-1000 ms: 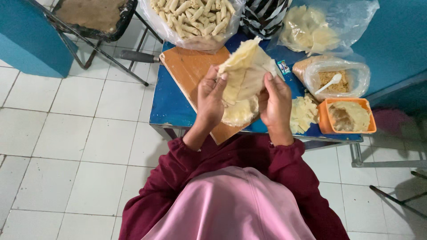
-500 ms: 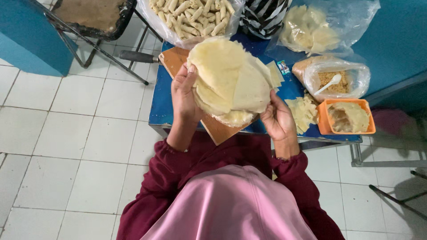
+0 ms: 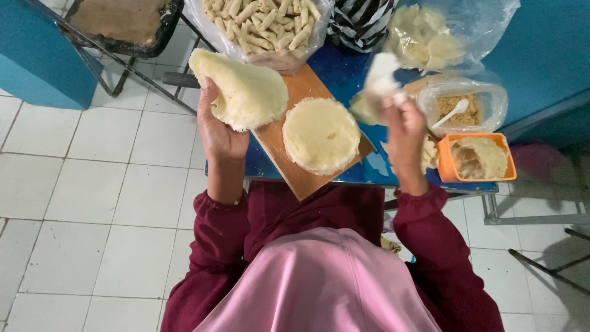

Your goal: The person holds a large flat pale dough disc over a small blue table and peels thin sheets off it by hand, setting the peeled pieces aside. They then pick up a knife and cut the remaining disc into smaller pieces on a wooden board.

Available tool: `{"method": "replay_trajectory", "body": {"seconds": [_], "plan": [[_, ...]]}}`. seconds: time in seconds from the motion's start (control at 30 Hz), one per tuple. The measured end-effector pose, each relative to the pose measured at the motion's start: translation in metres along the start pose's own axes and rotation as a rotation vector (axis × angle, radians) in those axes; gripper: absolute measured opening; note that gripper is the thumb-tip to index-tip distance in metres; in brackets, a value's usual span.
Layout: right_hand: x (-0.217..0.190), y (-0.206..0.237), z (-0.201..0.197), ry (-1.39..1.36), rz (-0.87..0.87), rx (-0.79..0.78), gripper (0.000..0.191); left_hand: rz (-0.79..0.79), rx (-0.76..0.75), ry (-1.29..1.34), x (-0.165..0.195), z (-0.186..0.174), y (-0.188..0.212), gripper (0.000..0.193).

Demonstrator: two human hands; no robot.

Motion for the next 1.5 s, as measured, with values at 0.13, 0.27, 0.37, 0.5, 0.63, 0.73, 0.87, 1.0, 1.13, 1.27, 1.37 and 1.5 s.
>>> {"method": "replay_trajectory", "body": {"seconds": [0.13, 0.27, 0.37, 0.5, 0.63, 0.73, 0.87, 1.0, 1.13, 1.27, 1.37, 1.5], "plan": [[-0.045, 0.027, 0.056, 0.436, -0.438, -0.542, 0.049, 0.039, -0.007, -0.026, 0.000, 0.003, 0.001, 0.047], [-0.059, 0.033, 0.058, 0.387, -0.466, -0.619, 0.053, 0.076, -0.001, -0.062, -0.001, 0.005, 0.001, 0.049], [-0.059, 0.035, 0.055, 0.382, -0.436, -0.652, 0.054, 0.056, -0.021, -0.051, -0.005, 0.007, -0.003, 0.049], [-0.061, 0.036, 0.050, 0.391, -0.417, -0.731, 0.050, 0.045, 0.002, -0.059, -0.010, 0.011, -0.005, 0.050], [-0.060, 0.019, 0.038, 0.294, -0.384, -0.927, 0.053, 0.040, -0.009, -0.064, -0.013, 0.014, -0.006, 0.051], [-0.048, 0.002, 0.043, 0.322, -0.278, -0.832, 0.042, 0.009, -0.026, -0.041, -0.017, 0.016, -0.009, 0.052], [-0.028, -0.005, 0.079, 0.424, -0.445, -1.053, 0.061, 0.008, -0.031, -0.042, -0.021, 0.021, -0.012, 0.054], [-0.018, 0.000, 0.087, 0.573, -0.495, -1.145, 0.075, 0.027, -0.029, -0.079, -0.030, 0.029, -0.013, 0.052], [-0.011, 0.005, 0.086, 0.579, -0.451, -1.179, 0.088, -0.059, -0.007, -0.047, -0.044, 0.036, -0.018, 0.053], [-0.005, 0.004, 0.080, 0.518, -0.516, -1.124, 0.083, -0.100, -0.034, -0.050, -0.062, 0.037, -0.025, 0.049], [-0.015, -0.002, 0.058, 0.430, -0.408, -0.988, 0.061, -0.091, -0.095, -0.071, -0.077, 0.035, -0.032, 0.043], [-0.051, -0.012, 0.039, 0.410, -0.193, -0.607, 0.019, -0.109, -0.123, -0.090, -0.100, 0.031, -0.036, 0.031]]}}
Point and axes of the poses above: each hand's wrist, its own y-axis away from the middle knuckle, its own z-axis out of the palm, x = y × z, the point moved 1 cm from there along -y, towards the middle knuckle, and after that the axes turned 15 degrees about -z, right-handed, at the moved point
